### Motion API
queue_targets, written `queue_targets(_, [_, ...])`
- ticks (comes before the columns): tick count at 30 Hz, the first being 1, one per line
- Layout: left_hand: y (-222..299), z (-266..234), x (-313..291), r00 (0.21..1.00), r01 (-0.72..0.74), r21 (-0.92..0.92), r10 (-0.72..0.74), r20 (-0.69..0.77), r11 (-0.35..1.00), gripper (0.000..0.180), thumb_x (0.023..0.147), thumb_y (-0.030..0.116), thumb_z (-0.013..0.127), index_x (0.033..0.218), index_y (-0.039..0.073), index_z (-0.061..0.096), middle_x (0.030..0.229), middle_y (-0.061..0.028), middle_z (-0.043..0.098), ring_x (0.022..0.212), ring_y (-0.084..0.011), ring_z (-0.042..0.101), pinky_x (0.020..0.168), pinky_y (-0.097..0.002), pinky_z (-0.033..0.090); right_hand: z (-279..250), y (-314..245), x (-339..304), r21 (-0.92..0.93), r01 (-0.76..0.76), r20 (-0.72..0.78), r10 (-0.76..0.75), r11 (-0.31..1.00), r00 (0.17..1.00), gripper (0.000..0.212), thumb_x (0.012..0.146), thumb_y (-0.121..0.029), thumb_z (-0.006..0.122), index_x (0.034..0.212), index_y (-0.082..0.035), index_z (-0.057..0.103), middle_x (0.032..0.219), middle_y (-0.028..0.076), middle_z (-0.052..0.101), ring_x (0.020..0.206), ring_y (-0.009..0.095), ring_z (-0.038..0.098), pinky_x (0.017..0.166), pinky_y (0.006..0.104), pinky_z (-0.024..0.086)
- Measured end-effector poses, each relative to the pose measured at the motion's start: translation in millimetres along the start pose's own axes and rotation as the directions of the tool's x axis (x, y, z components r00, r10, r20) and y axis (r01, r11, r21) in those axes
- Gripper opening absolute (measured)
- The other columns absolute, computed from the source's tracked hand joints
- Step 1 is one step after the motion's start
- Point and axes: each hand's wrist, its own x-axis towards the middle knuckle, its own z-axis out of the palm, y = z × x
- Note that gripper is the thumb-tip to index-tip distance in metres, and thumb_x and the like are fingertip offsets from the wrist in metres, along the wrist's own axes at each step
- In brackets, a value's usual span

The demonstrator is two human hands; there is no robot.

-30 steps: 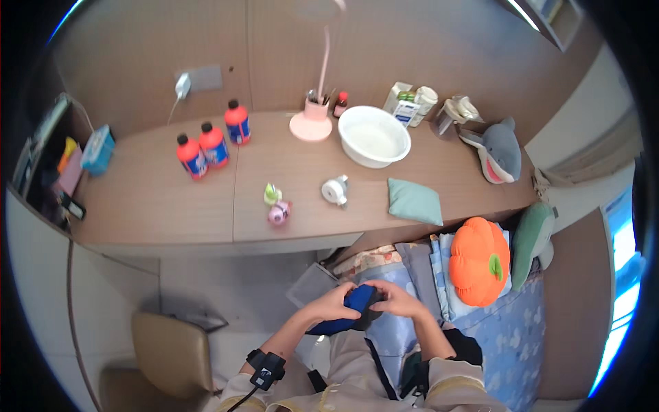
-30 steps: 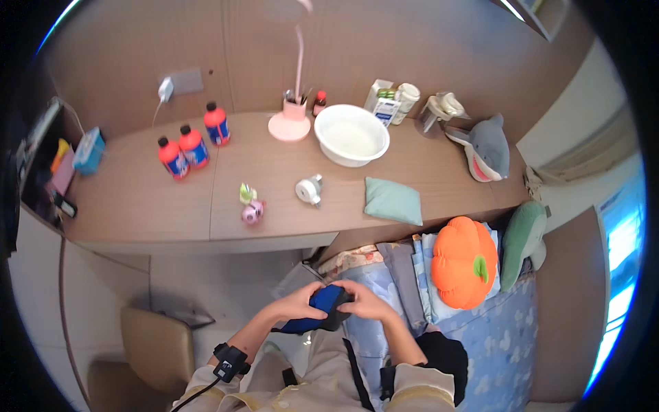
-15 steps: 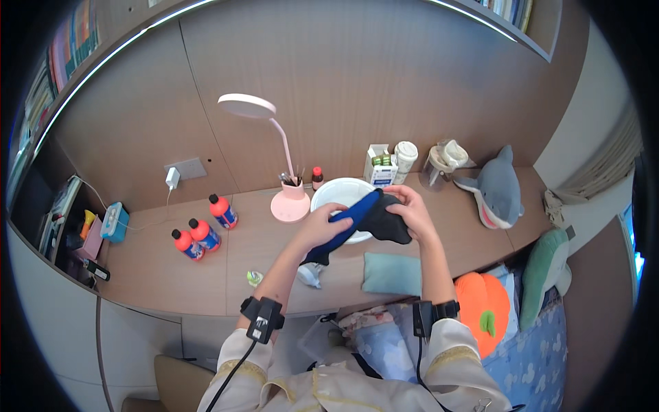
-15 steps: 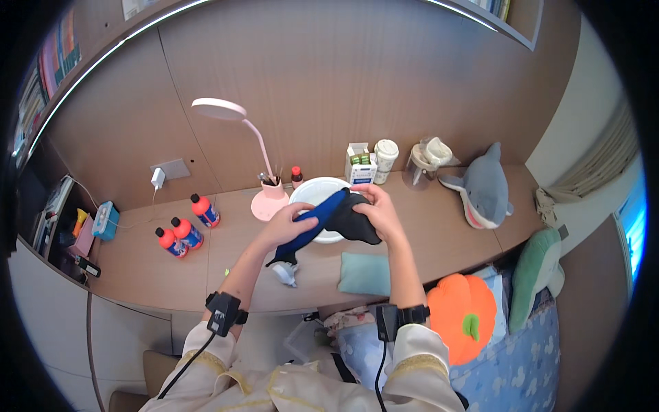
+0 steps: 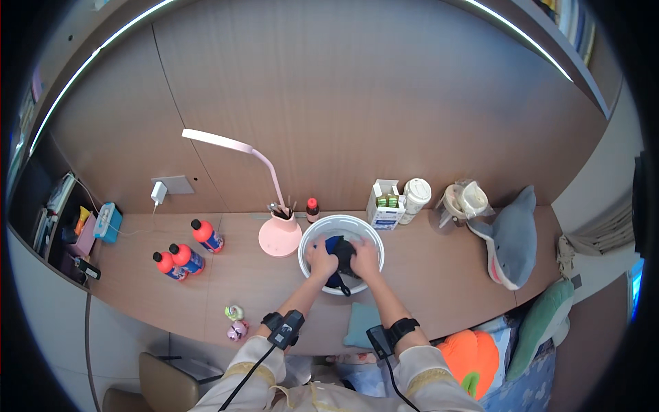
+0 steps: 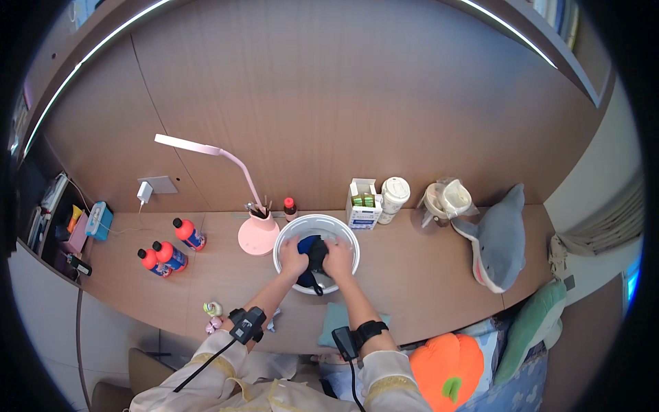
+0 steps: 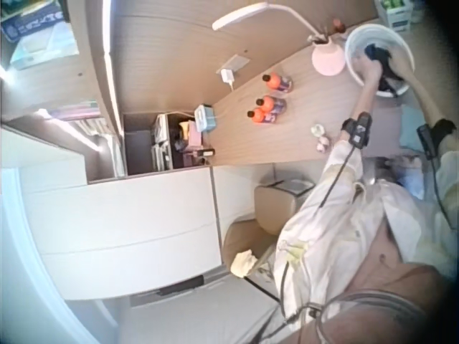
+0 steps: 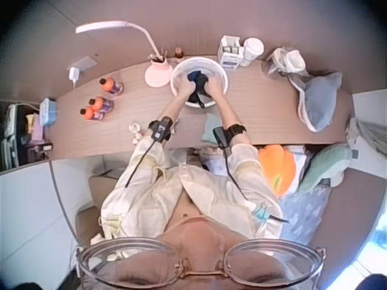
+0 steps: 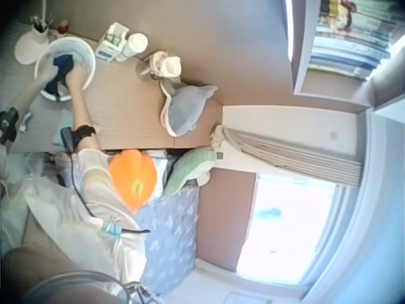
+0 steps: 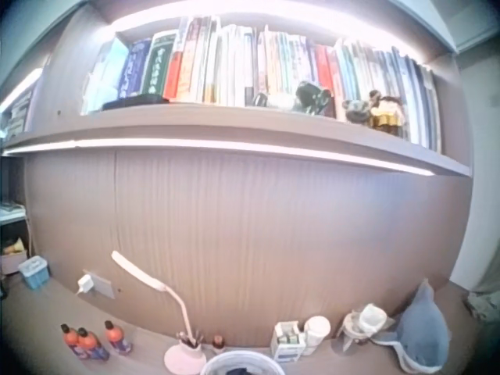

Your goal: The recorder uses a cloth to wipe down furniture, rinses the cloth in a basin, and continues cleaning a chair.

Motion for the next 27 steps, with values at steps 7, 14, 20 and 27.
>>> queue_targets(7, [-35.4, 24.4, 11.6, 0.867, 0.418, -0.187, -0.329, 0.375, 0.889, 0.082, 0.078, 0.036, 0.058, 0.144, 0.009, 0.017, 0.144, -0.0289, 0.017, 0.133, -0.0419, 0.02, 0.106, -0.0467, 0.023, 34.0, -20.2, 11.9, -0.325, -0.056, 0.494, 0.22, 0.944, 0.841, 0.059, 0.083, -0.034, 0.054, 0.138, -0.026, 0.035, 0.149, 0.012, 0.013, 0.132, 0.043, 0.02, 0.096, 0.0672, 0.024])
queue_targets(14, [-9.9, 10.4, 23.9, 0.617, 0.784, -0.508, -0.361, 0.7, 0.357, 0.07, 0.086, 0.05, 0.048, 0.141, 0.022, 0.014, 0.145, -0.0138, 0.02, 0.129, -0.043, 0.026, 0.092, -0.0727, 0.022, 76.1, 12.2, 34.1, 0.322, -0.224, 0.405, 0.08, 0.92, 0.911, 0.034, 0.076, -0.023, 0.061, 0.102, -0.002, 0.063, 0.083, 0.021, 0.064, 0.085, 0.036, 0.062, 0.079, 0.0409, 0.048])
queue_targets(20, [-125.0, 28.0, 66.7, 0.733, 0.679, -0.733, 0.017, 0.68, 0.038, 0.044, 0.09, 0.045, 0.039, 0.104, 0.007, 0.056, 0.096, -0.0098, 0.062, 0.092, -0.0253, 0.061, 0.081, -0.0423, 0.05, 35.4, -82.8, 7.4, 0.581, -0.188, 0.307, 0.001, 0.792, 0.952, 0.035, 0.079, -0.035, 0.057, 0.09, -0.003, 0.066, 0.09, 0.019, 0.064, 0.085, 0.034, 0.062, 0.075, 0.04, 0.048])
queue_targets(27, [-65.5, 40.2, 51.5, 0.661, 0.749, -0.648, -0.104, 0.743, 0.138, 0.041, 0.091, 0.042, 0.039, 0.103, 0.007, 0.056, 0.093, -0.0094, 0.063, 0.088, -0.0242, 0.062, 0.078, -0.0412, 0.051, 0.0, -86.5, -5.6, 0.419, -0.111, 0.031, 0.108, 0.901, 0.994, 0.028, 0.079, -0.03, 0.053, 0.079, -0.005, 0.065, 0.076, 0.018, 0.064, 0.071, 0.036, 0.063, 0.066, 0.0457, 0.05])
